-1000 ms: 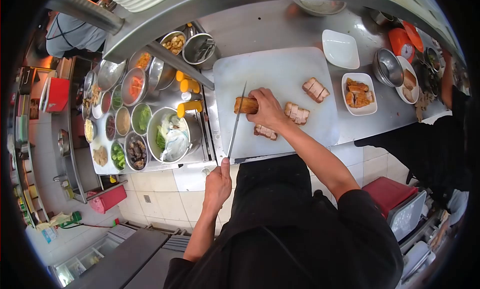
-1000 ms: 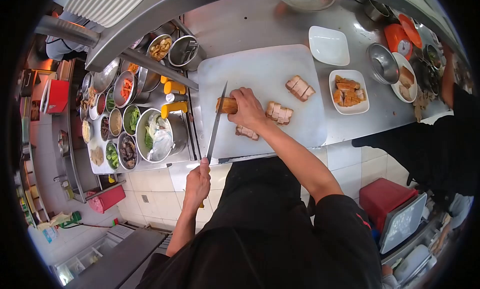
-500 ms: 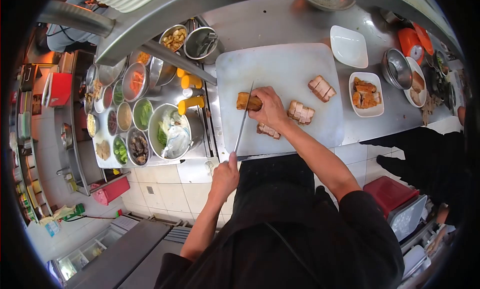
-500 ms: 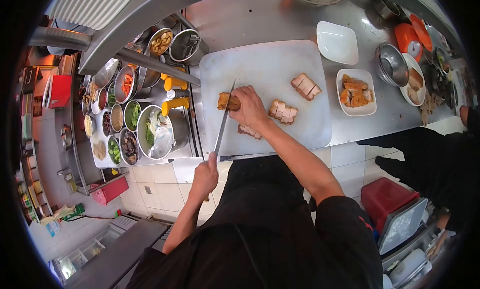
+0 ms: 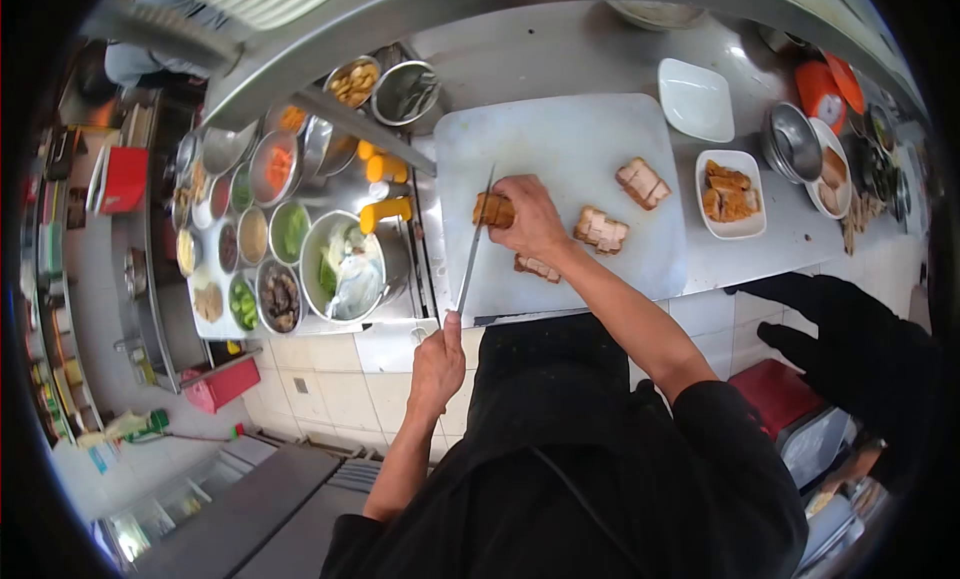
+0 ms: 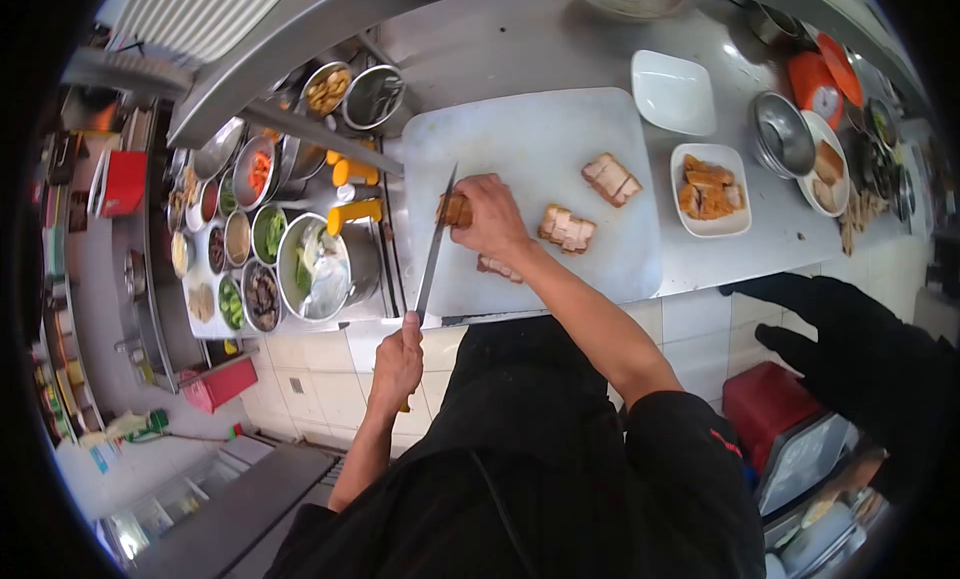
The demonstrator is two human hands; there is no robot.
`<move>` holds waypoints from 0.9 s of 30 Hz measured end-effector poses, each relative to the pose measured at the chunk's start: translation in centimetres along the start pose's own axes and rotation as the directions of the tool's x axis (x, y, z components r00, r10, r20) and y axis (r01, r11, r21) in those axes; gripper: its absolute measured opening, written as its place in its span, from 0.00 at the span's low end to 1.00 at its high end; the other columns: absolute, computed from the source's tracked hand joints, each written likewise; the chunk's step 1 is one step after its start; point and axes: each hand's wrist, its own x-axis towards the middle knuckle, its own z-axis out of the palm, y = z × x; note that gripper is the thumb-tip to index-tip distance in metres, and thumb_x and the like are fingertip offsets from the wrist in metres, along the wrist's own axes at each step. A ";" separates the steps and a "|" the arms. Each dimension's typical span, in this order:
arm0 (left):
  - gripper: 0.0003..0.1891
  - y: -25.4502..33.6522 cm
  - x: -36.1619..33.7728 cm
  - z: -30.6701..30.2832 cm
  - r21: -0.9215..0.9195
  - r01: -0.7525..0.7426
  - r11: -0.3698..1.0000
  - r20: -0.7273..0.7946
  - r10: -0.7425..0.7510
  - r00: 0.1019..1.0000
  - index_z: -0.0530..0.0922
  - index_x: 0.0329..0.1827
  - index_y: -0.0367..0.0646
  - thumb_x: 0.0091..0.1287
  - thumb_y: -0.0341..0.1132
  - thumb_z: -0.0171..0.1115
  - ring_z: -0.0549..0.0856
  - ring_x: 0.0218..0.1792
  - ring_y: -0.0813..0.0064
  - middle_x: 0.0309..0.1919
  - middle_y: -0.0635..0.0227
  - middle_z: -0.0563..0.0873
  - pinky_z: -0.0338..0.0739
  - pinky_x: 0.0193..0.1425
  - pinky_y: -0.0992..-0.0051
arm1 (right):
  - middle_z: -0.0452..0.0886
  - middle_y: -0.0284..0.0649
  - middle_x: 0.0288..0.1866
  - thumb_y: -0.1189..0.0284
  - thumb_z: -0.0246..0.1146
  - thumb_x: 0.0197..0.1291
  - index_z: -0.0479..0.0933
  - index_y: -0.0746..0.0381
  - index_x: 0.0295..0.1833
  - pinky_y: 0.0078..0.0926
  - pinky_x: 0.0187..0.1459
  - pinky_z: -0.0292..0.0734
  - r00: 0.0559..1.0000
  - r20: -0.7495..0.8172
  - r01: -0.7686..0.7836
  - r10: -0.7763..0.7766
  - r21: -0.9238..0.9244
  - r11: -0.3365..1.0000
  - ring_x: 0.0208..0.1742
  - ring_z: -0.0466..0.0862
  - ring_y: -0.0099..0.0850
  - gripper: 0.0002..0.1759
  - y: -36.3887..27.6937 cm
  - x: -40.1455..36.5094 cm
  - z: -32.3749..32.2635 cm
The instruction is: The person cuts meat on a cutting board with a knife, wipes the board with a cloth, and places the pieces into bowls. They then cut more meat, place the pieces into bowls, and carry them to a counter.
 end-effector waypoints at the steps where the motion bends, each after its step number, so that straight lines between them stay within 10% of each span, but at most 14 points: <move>1: 0.38 -0.2 0.3 0.4 0.033 0.004 0.999 0.017 -0.004 1.000 0.78 0.32 0.28 0.78 0.58 0.35 0.80 0.38 0.33 0.30 0.34 0.81 0.72 0.46 0.50 | 0.80 0.47 0.47 0.72 0.72 0.33 0.77 0.62 0.47 0.44 0.58 0.72 1.000 0.001 0.015 -0.015 0.005 1.000 0.52 0.75 0.50 0.28 0.7 -0.2 0.7; 7: 0.41 -0.4 0.1 -0.2 0.015 0.103 0.995 0.063 -0.104 0.993 0.78 0.27 0.27 0.77 0.61 0.35 0.79 0.21 0.57 0.17 0.48 0.77 0.73 0.32 0.56 | 0.81 0.43 0.42 0.71 0.72 0.31 0.79 0.64 0.43 0.39 0.55 0.73 0.999 -0.011 0.048 -0.048 0.019 0.999 0.52 0.77 0.43 0.25 1.3 0.0 1.0; 19: 0.41 -0.3 2.2 1.6 -0.002 0.056 0.998 0.050 -0.056 0.997 0.73 0.23 0.27 0.76 0.62 0.35 0.78 0.24 0.57 0.15 0.49 0.75 0.73 0.34 0.56 | 0.80 0.43 0.43 0.70 0.71 0.35 0.77 0.64 0.43 0.38 0.54 0.72 0.998 0.056 0.017 -0.016 -0.023 1.000 0.52 0.76 0.42 0.24 0.7 -0.2 0.8; 27: 0.40 0.3 3.1 1.8 -0.158 -0.006 0.987 0.029 0.010 1.000 0.71 0.20 0.35 0.75 0.65 0.36 0.71 0.13 0.71 0.12 0.65 0.71 0.67 0.17 0.66 | 0.78 0.49 0.52 0.68 0.74 0.35 0.75 0.66 0.52 0.40 0.61 0.70 0.999 0.049 -0.021 0.022 -0.013 1.000 0.57 0.74 0.47 0.33 0.6 -0.5 -0.5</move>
